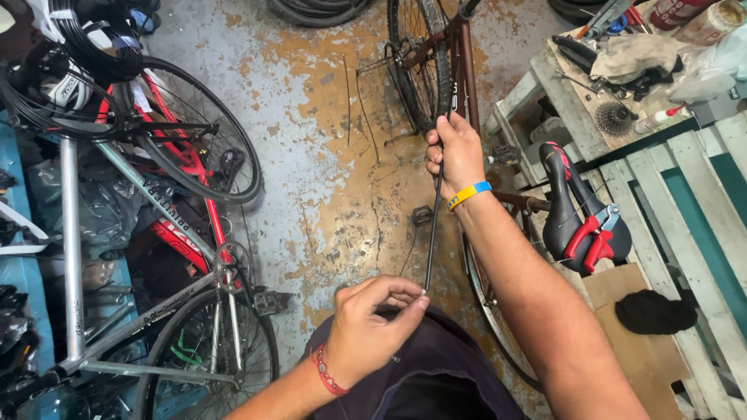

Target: The person works on a bicycle brake cable in a workshop, using pliers to cut the cable and then manipulating the ends by hand. They also handle a small white tube, likely containing lubricant, and continue to adjust the cable components.

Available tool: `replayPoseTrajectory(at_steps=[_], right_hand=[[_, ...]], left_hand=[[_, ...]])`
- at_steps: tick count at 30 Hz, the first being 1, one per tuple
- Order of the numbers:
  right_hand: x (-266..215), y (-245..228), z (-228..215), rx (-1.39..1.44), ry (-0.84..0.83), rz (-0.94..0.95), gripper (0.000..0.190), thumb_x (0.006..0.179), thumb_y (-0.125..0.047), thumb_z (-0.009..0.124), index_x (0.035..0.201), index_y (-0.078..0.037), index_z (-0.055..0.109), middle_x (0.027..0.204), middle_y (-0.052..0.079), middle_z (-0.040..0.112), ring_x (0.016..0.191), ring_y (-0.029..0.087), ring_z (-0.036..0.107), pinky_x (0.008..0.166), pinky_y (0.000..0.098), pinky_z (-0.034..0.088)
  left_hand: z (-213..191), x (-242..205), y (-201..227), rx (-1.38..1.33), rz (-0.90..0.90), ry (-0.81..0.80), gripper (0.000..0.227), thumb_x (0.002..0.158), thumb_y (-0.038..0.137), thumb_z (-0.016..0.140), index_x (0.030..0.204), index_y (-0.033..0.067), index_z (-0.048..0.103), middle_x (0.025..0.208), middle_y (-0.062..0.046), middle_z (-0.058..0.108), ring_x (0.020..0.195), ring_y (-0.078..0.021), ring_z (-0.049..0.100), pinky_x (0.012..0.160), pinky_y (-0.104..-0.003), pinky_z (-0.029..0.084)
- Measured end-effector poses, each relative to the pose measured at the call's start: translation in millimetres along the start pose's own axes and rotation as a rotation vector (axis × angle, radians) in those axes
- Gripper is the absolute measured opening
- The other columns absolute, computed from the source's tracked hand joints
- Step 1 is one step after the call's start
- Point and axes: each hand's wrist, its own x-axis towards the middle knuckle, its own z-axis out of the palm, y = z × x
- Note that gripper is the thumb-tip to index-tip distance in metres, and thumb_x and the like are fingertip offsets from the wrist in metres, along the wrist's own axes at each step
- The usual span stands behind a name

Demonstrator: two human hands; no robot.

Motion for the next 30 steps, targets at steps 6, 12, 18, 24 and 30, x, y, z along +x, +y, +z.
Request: replayPoseTrajectory(at_steps=[6, 12, 18, 24, 30], right_hand=[[0, 0, 0, -0.005, 0.009, 0.002, 0.063, 0.104, -0.021, 0.055, 0.16, -0.009, 0.029, 0.072, 0.001, 0.049, 0.046, 0.005, 0.037, 0.036, 0.0198, 0.028], [3, 5, -1, 0.007, -0.008, -0.012, 0.043, 0.105, -0.02, 0.054, 0.145, -0.011, 0.04, 0.072, 0.001, 0.049, 0.044, 0.005, 0.037, 0.035, 0.02, 0.027], [7, 9, -2, 0.02, 0.009, -0.02, 0.028, 0.105, -0.019, 0.055, 0.131, -0.014, 0.044, 0.072, 0.002, 0.049, 0.043, 0.006, 0.036, 0.035, 0.0201, 0.026], [10, 12, -4, -0.016, 0.01, -0.072, 0.071, 0.103, -0.021, 0.054, 0.164, -0.008, 0.02, 0.071, 0.002, 0.049, 0.043, 0.005, 0.036, 0.035, 0.0204, 0.026], [9, 9, -3, -0.014, 0.007, -0.066, 0.063, 0.104, -0.02, 0.053, 0.161, -0.011, 0.026, 0.07, 0.001, 0.048, 0.043, 0.005, 0.036, 0.035, 0.0206, 0.025]], left_hand=[[0, 0, -1, 0.002, -0.016, -0.006, 0.008, 0.085, 0.008, 0.082, 0.089, 0.0082, 0.076, 0.08, -0.003, 0.078, 0.065, -0.0105, 0.076, 0.067, -0.021, 0.067], [2, -1, -4, -0.002, -0.068, 0.016, 0.008, 0.084, 0.01, 0.082, 0.088, 0.0082, 0.076, 0.077, -0.003, 0.077, 0.064, -0.0091, 0.076, 0.066, -0.02, 0.067], [0, 0, -9, 0.003, -0.081, 0.019, 0.009, 0.084, 0.011, 0.082, 0.089, 0.0073, 0.077, 0.078, -0.004, 0.078, 0.066, -0.01, 0.076, 0.067, -0.022, 0.069], [3, -3, -10, -0.071, -0.22, 0.039, 0.012, 0.083, 0.009, 0.083, 0.092, 0.0051, 0.077, 0.077, -0.004, 0.08, 0.07, -0.0071, 0.077, 0.069, -0.019, 0.068], [2, -3, -14, -0.072, -0.319, 0.052, 0.012, 0.082, 0.01, 0.082, 0.093, 0.0061, 0.081, 0.079, -0.004, 0.084, 0.074, -0.0068, 0.08, 0.07, -0.019, 0.068]])
